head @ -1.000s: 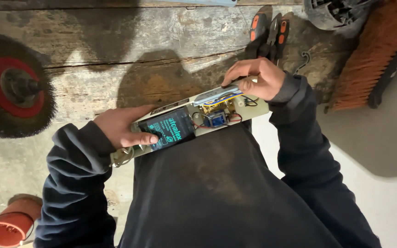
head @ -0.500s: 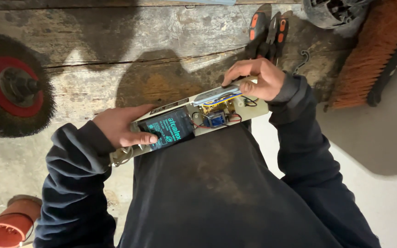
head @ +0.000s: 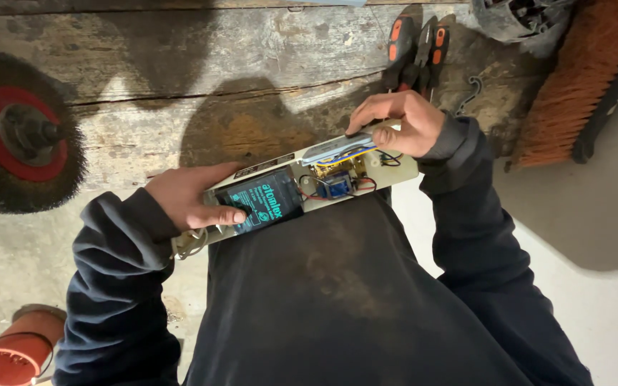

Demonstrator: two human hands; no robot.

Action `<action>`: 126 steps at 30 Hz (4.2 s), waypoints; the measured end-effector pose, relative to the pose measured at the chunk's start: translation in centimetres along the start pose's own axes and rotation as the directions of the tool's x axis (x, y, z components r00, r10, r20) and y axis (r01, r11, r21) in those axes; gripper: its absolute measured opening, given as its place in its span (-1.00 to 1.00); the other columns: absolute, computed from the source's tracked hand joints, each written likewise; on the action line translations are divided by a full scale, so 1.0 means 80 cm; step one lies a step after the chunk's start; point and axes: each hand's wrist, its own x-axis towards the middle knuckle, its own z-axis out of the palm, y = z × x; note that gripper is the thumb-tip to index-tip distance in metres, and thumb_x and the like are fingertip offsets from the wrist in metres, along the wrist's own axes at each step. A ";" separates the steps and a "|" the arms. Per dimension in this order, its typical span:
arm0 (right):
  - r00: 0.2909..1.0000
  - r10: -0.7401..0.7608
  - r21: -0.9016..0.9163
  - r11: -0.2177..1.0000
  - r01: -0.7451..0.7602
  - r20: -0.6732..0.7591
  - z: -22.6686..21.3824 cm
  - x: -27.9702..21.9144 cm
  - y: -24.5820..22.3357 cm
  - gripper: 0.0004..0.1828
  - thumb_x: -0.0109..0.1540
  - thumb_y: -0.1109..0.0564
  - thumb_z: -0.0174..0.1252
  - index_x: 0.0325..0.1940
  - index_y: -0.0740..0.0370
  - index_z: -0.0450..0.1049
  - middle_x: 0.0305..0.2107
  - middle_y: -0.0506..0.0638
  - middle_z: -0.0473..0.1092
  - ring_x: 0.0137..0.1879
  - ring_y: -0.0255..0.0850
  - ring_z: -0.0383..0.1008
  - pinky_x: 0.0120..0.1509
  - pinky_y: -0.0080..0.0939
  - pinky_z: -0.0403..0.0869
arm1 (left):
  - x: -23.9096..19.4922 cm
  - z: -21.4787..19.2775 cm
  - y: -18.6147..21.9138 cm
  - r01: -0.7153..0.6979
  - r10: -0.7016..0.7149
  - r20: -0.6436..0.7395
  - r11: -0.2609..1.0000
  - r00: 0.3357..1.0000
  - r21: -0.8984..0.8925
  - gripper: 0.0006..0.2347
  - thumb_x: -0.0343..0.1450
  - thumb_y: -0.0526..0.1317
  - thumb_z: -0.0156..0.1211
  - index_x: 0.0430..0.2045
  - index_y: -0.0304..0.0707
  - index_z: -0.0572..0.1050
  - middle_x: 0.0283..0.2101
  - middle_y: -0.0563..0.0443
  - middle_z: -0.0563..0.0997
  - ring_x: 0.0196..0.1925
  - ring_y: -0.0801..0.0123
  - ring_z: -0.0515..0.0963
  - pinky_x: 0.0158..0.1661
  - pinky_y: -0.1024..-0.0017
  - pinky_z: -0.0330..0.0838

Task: Disassembling an emergency light to remove the internal battery and circuit board.

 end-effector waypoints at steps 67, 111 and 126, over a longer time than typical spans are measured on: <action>0.543 0.060 0.392 0.759 0.519 -0.837 0.099 0.011 -0.074 0.29 0.23 -0.73 -0.22 0.71 0.24 -0.21 0.59 -0.01 -0.13 0.59 -0.23 0.02 0.63 -0.17 0.16 | -0.126 0.020 0.096 -0.241 0.178 -0.433 0.966 0.884 -0.096 -0.17 0.10 0.05 0.59 0.25 -0.31 0.37 -0.03 -0.16 0.73 0.04 0.20 0.75 0.04 0.38 0.55; 0.664 0.259 0.524 0.819 0.234 -0.702 0.123 -0.056 -0.116 0.05 0.36 -0.47 0.13 0.59 0.40 0.08 0.38 0.13 0.32 0.41 -0.14 0.40 0.52 -0.14 0.39 | -0.082 -0.003 0.043 -0.151 0.148 -0.026 0.969 0.989 -0.195 -0.17 0.05 0.19 0.49 0.30 0.07 0.43 -0.36 -0.10 0.79 -0.37 0.24 0.81 -0.24 0.39 0.61; 0.713 0.151 0.517 0.790 0.330 -0.685 0.134 -0.057 -0.130 0.17 0.25 -0.40 0.29 0.65 0.13 -0.19 0.46 0.28 0.15 0.49 0.11 0.29 0.56 0.16 0.37 | -0.099 0.036 0.025 -0.314 0.250 -0.346 0.938 0.904 -0.144 -0.14 -0.04 0.01 0.64 0.23 -0.12 0.44 -0.09 -0.17 0.72 -0.09 0.18 0.76 -0.12 0.36 0.58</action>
